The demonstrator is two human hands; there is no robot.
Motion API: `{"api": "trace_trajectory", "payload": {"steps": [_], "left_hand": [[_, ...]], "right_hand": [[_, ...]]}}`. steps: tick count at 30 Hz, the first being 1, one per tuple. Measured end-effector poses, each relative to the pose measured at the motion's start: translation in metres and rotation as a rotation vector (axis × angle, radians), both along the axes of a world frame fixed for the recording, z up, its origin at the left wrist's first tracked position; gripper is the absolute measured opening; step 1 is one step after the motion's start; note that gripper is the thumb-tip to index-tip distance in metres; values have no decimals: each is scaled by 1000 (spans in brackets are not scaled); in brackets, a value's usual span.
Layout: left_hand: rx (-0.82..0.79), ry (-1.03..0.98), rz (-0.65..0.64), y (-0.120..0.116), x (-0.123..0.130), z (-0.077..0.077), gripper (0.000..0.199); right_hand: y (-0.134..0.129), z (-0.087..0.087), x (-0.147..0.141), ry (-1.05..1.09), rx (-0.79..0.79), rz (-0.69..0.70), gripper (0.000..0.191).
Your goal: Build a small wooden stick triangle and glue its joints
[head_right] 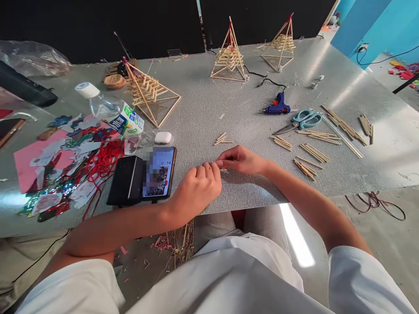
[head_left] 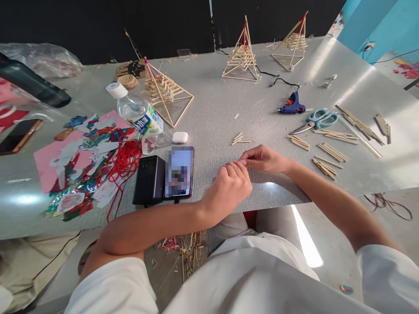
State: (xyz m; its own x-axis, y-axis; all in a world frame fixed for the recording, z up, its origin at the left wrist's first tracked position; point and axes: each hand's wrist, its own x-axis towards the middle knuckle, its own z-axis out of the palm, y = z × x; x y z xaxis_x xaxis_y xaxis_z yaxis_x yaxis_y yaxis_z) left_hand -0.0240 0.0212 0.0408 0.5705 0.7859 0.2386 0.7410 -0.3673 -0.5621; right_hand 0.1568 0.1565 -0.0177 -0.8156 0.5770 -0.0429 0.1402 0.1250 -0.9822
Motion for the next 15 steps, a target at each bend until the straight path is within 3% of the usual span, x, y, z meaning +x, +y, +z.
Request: {"api": "trace_trajectory", "payload": {"steps": [5, 15], "left_hand": [[-63, -44, 41, -2, 1, -1, 29], [-6, -3, 4, 0, 0, -6, 28]], "right_hand": [[0, -2, -2, -11, 17, -23, 49], [-1, 2, -1, -54, 38, -29, 45]]}}
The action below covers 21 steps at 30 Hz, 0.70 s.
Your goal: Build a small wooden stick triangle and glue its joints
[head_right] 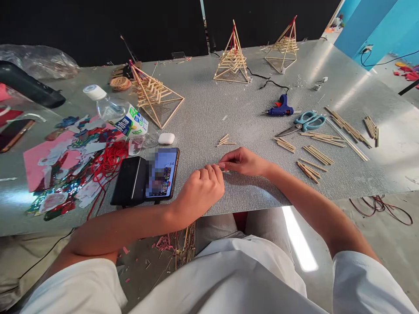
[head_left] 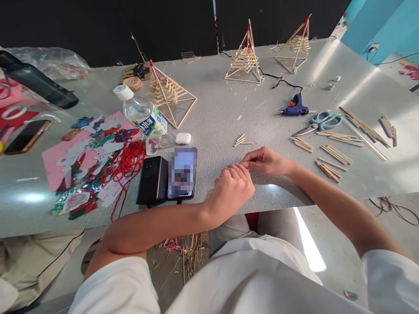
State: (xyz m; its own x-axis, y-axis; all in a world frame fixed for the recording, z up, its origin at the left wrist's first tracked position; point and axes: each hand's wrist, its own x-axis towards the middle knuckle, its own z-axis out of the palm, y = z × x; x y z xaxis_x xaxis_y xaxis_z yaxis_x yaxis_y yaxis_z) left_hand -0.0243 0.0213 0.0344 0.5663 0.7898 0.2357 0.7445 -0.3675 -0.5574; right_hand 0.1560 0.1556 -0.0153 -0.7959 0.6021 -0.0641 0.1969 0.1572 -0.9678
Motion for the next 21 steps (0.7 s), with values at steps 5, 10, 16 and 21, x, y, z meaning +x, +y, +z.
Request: {"api": "trace_trajectory", "payload": {"steps": [5, 10, 16, 21], "left_hand": [[3, 5, 7, 2, 0, -2, 26], [-36, -40, 1, 3, 0, -2, 25], [-1, -9, -1, 3, 0, -2, 28], [45, 12, 15, 5, -1, -1, 30]], "right_hand": [[-1, 0, 0, -14, 23, -13, 41], [0, 0, 1, -49, 119, -23, 34], [-1, 1, 0, -30, 263, -33, 31], [-1, 2, -1, 33, 400, -31, 28]]}}
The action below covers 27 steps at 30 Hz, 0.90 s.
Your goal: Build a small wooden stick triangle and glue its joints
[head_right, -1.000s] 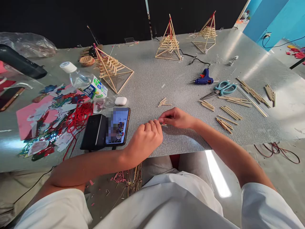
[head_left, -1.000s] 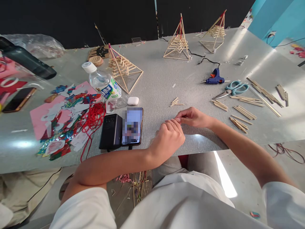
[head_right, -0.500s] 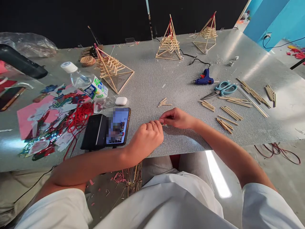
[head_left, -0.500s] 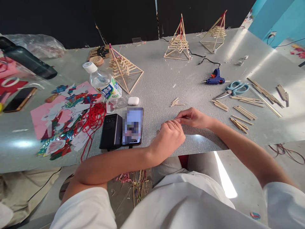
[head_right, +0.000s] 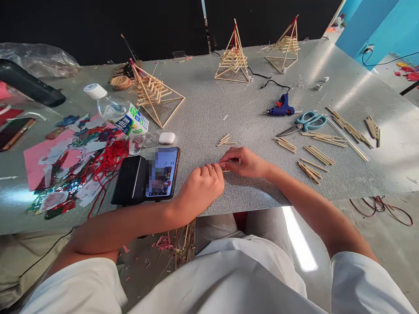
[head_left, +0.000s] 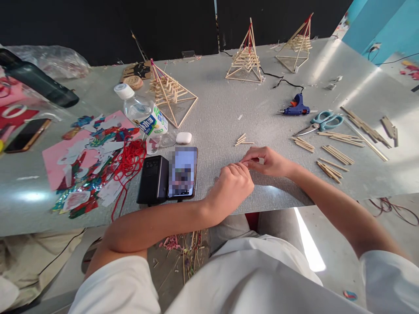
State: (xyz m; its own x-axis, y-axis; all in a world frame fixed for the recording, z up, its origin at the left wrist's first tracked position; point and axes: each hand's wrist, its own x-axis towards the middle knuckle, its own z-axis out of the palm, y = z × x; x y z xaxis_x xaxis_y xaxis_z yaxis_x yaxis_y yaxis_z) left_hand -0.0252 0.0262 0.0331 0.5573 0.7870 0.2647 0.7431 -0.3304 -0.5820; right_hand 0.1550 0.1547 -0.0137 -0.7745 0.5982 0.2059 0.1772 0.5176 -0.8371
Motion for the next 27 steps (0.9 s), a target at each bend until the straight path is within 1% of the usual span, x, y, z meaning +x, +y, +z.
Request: {"api": "trace_trajectory", "payload": {"steps": [5, 9, 12, 16, 21, 27], "left_hand": [[36, -30, -33, -2, 0, -2, 29], [82, -47, -39, -1, 0, -7, 28], [112, -62, -39, 0, 0, -7, 26], [101, -69, -37, 1, 0, -5, 26], [55, -68, -40, 1, 0, -5, 23], [118, -31, -49, 1, 0, -9, 20]], "right_hand": [[0, -1, 0, -7, -6, -8, 28], [-2, 1, 0, -37, -72, -31, 30], [-3, 4, 0, -61, -115, -49, 32], [-3, 6, 0, -46, -101, -45, 31], [-3, 3, 0, -32, -81, -33, 29], [-3, 0, 0, -42, -79, -29, 28]]}}
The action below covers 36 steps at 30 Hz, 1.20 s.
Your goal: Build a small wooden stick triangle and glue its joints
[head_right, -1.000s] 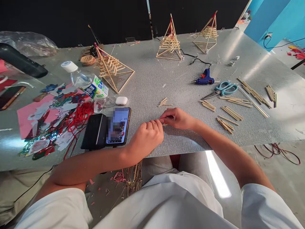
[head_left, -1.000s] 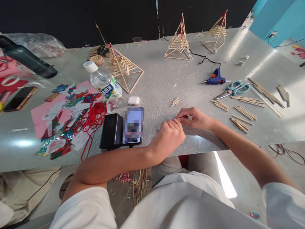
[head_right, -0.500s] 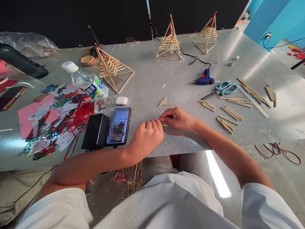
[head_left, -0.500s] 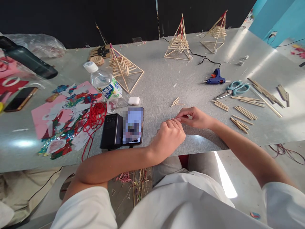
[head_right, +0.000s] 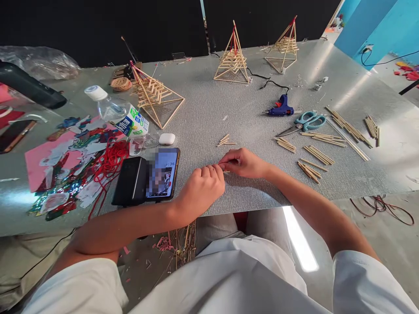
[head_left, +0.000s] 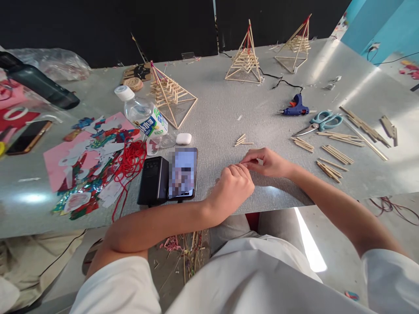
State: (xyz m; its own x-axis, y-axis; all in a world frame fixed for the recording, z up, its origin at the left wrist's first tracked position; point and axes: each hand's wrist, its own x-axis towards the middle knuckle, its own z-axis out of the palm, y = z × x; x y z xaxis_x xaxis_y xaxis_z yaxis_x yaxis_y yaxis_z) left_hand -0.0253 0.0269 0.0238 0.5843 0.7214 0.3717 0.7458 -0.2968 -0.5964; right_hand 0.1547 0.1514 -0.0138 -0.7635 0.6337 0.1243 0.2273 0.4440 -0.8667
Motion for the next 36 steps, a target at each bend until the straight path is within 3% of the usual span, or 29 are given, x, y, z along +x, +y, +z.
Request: {"api": "trace_trajectory", "payload": {"steps": [10, 16, 21, 25, 29, 33, 36], "left_hand": [[18, -26, -14, -1, -1, 4, 16], [-44, -36, -120, -14, 2, 12, 18], [-88, -39, -186, -22, 2, 10, 19], [-106, -1, -351, -29, 4, 3, 14], [-196, 39, -422, -36, 7, -3, 26], [-297, -86, -590, -39, 10, -7, 21], [-283, -156, -699, -43, 13, -18, 18]], "right_hand": [[0, 0, -1, 51, 122, 25, 26], [1, -2, -1, 67, 131, -12, 25], [0, -5, -2, 67, 148, -8, 25], [-1, -9, -3, 61, 215, -16, 25], [-1, -14, -3, 108, 322, -23, 24], [1, -19, -1, 126, 409, -41, 20], [2, -21, 1, 118, 429, -60, 19]]}}
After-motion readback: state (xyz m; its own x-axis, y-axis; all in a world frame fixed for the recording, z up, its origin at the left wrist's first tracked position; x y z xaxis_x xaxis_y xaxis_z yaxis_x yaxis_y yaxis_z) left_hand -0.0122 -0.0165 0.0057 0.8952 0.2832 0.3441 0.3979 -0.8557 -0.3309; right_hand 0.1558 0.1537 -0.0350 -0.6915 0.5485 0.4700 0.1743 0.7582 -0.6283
